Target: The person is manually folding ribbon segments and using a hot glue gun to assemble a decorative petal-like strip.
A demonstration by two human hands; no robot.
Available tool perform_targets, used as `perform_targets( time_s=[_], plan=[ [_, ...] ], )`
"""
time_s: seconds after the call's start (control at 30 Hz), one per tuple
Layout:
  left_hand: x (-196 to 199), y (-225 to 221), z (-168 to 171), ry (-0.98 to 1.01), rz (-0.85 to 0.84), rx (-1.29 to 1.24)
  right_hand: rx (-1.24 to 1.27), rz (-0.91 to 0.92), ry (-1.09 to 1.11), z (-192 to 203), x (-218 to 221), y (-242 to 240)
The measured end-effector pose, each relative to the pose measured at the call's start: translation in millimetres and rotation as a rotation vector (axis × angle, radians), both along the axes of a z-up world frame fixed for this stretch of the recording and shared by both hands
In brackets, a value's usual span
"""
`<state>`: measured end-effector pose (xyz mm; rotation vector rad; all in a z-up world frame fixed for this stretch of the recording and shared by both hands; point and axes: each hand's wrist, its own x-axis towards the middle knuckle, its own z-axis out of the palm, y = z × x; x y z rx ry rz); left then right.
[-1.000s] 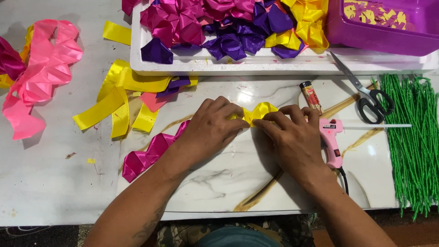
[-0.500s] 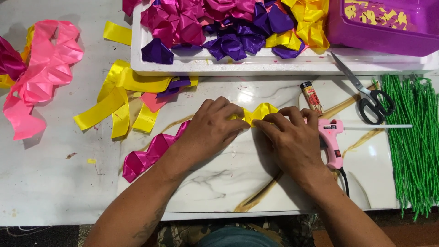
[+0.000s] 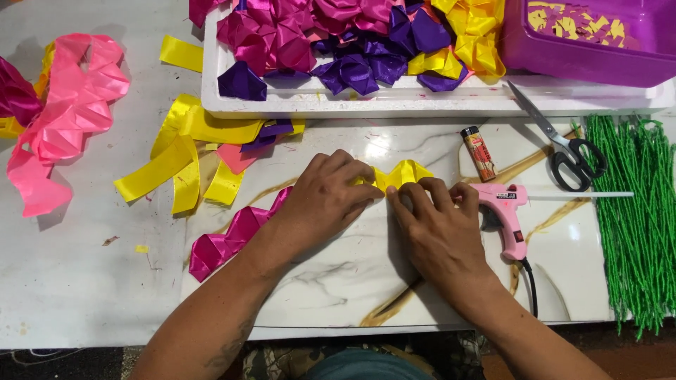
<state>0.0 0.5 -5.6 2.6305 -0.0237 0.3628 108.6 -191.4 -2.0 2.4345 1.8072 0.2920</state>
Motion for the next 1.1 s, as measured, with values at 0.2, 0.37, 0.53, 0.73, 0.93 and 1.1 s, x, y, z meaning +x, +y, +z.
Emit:
perform_targets(
  time_s=[0.2, 0.37, 0.53, 0.73, 0.93, 1.1],
  plan=[
    [1, 0, -5, -0.004, 0.0, 0.009, -0.012, -0.011, 0.027, 4, 2, -3],
    [1, 1, -4, -0.012, -0.002, 0.023, -0.011, -0.082, 0.098, 4, 1, -3],
    [0, 0, -2, -0.002, 0.0, 0.017, -0.035, -0.065, 0.083, 3, -1, -1],
    [0, 1, -4, -0.01, 0.001, 0.02, -0.057, -0.115, 0.131, -3, -3, -2],
    [1, 1, -8, -0.035, -0.004, 0.057, -0.012, -0.111, 0.212, 9, 1, 1],
    [3, 4, -24, -0.034, 0.005, 0.062, 0.214, -0.082, 0.211, 15, 17, 5]
  ],
)
